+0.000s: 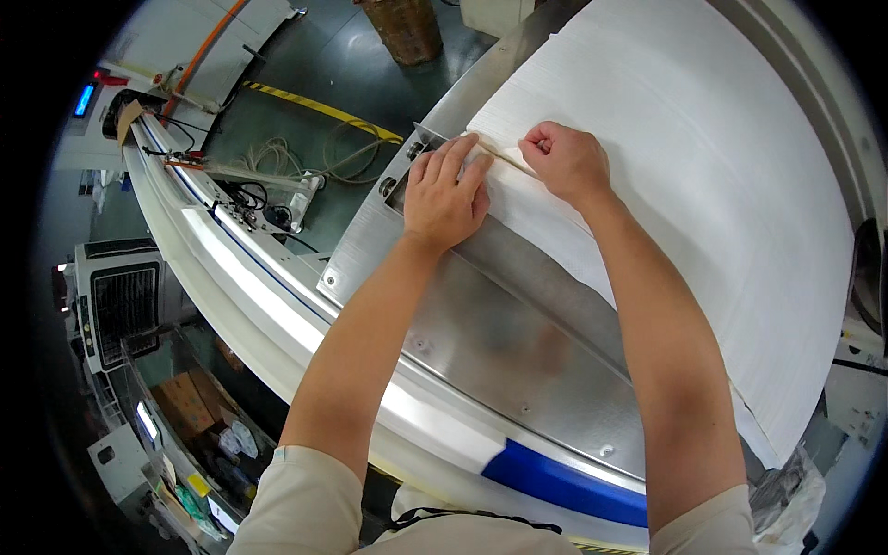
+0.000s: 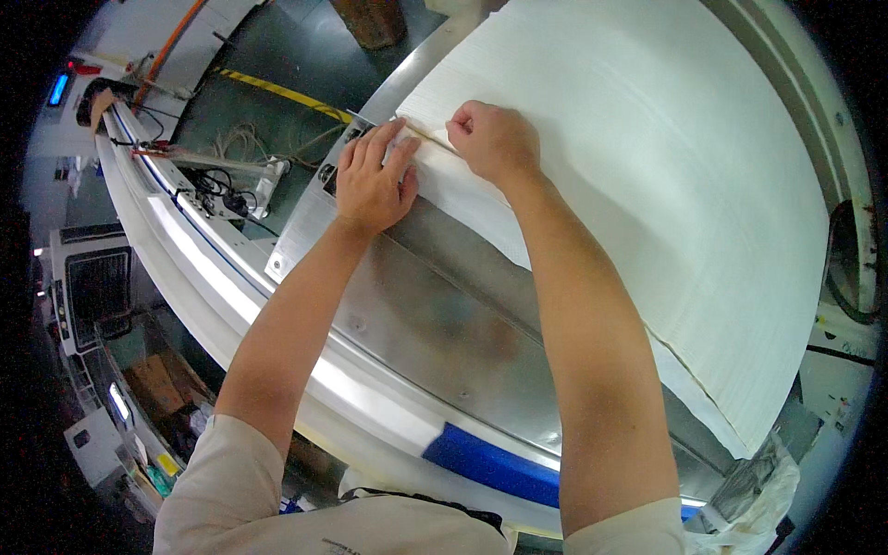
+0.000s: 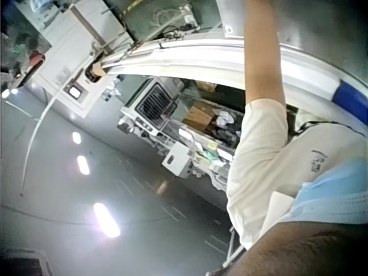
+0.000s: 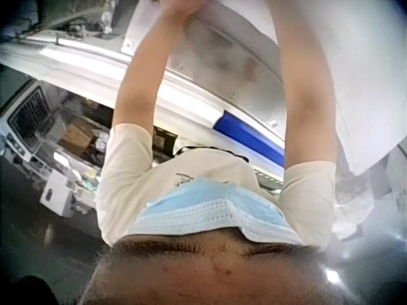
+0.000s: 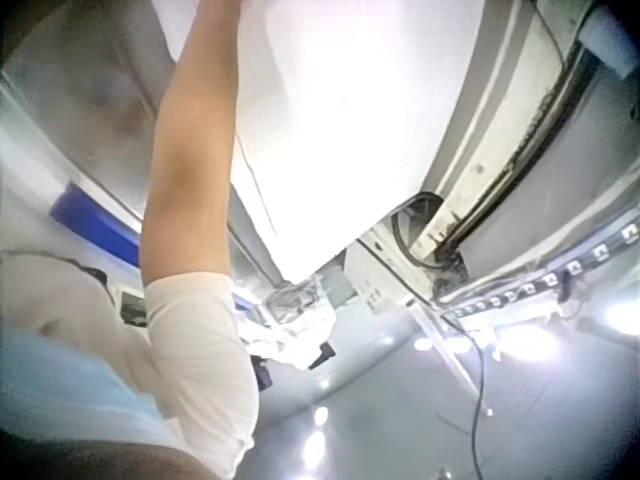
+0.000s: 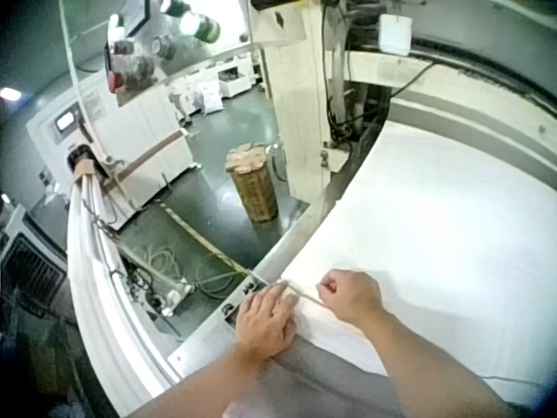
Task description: The person handles large white fabric sheets on a metal table in a factory setting. They fold the fabric, pick up a piece of white material from a blue crate, and repeatedly smooth and align the fabric sheets on the table surface.
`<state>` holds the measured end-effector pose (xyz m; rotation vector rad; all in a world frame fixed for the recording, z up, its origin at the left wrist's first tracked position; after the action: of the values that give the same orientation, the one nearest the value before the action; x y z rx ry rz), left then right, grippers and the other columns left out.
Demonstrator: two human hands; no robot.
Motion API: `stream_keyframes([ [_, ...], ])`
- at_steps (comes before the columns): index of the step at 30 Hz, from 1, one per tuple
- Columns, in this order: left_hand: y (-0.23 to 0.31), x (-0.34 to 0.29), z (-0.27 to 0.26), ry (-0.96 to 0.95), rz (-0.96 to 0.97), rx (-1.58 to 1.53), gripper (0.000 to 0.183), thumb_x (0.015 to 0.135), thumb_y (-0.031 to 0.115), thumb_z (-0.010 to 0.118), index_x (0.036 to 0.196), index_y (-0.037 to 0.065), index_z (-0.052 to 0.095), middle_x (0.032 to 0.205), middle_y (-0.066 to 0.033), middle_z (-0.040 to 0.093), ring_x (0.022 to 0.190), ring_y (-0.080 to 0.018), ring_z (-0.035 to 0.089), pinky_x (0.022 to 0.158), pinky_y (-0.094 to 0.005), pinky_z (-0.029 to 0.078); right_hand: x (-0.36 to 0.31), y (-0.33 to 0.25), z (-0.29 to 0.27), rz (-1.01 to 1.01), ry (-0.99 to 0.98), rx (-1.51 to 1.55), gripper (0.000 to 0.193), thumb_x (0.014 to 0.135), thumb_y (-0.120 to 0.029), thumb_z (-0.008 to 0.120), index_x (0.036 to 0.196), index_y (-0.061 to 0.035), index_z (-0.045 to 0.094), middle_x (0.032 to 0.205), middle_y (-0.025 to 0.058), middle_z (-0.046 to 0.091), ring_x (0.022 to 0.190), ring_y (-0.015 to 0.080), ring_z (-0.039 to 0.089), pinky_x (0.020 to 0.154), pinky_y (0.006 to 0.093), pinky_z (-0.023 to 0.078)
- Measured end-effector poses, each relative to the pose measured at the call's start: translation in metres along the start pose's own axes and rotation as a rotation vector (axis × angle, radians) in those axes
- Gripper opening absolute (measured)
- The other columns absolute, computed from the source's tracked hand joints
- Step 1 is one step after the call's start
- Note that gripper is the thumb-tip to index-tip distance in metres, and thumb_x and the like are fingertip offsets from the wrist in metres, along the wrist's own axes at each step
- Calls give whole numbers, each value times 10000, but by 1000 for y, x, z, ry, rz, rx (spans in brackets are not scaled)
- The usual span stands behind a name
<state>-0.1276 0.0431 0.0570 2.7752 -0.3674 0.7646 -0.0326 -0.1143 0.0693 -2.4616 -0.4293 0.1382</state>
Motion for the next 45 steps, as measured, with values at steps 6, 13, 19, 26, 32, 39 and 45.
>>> stream_keyframes([
  [6,-4,-1,-15,-133,146,53,314,698,189,648,999,135,572,1210,-48,548,1131,-240,516,943,-420,377,-6,-3,-4,-21,-8,53,180,813,-294,612,854,-131,673,792,93,679,761,306,646,683,413,512],
  [13,-11,19,-29,-641,292,135,403,685,201,663,1049,87,534,1065,-107,603,1044,-258,570,964,-410,389,-117,6,-15,58,108,-48,266,908,-320,506,843,-95,634,752,140,640,748,355,610,663,450,480],
  [19,13,40,-16,-971,263,514,543,713,162,679,1223,139,494,1130,-102,593,1040,-256,591,1003,-421,352,-266,134,-92,278,333,-448,397,927,-384,492,680,-96,606,645,113,606,649,319,605,580,451,470],
  [26,4,47,25,-1099,214,668,216,723,7,648,933,51,667,916,-149,666,938,-294,642,807,-384,521,-460,302,-222,637,255,-683,650,968,-503,307,676,-69,693,678,158,654,691,339,647,784,443,484],
  [32,-15,37,34,-1078,119,759,317,747,6,657,1053,89,647,1029,-123,648,982,-277,625,848,-378,508,-572,419,-301,721,61,-987,535,975,-407,345,752,-60,686,635,139,638,715,315,644,813,461,456],
  [39,30,32,35,-665,108,452,319,842,-11,480,1108,112,607,1164,-140,556,1086,-316,534,938,-387,450,-729,515,-346,474,-29,-1399,411,953,-200,473,1348,-91,456,1267,81,571,1137,241,531,1016,409,341],
  [45,20,-1,-14,-371,-87,291,407,812,94,607,1191,92,458,1202,-168,500,1065,-374,529,907,-443,450,-633,421,-330,793,330,-755,470,1004,-335,365,991,47,640,953,205,658,893,375,609,828,448,465],
])
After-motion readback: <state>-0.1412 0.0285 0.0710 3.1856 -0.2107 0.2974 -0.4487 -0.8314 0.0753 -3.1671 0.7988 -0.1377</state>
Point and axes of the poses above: each hand's wrist, its own x-axis towards the middle knuckle, its own z-axis out of the palm, y = z × x, the point moved 3 cm from there along x, towards the middle knuckle
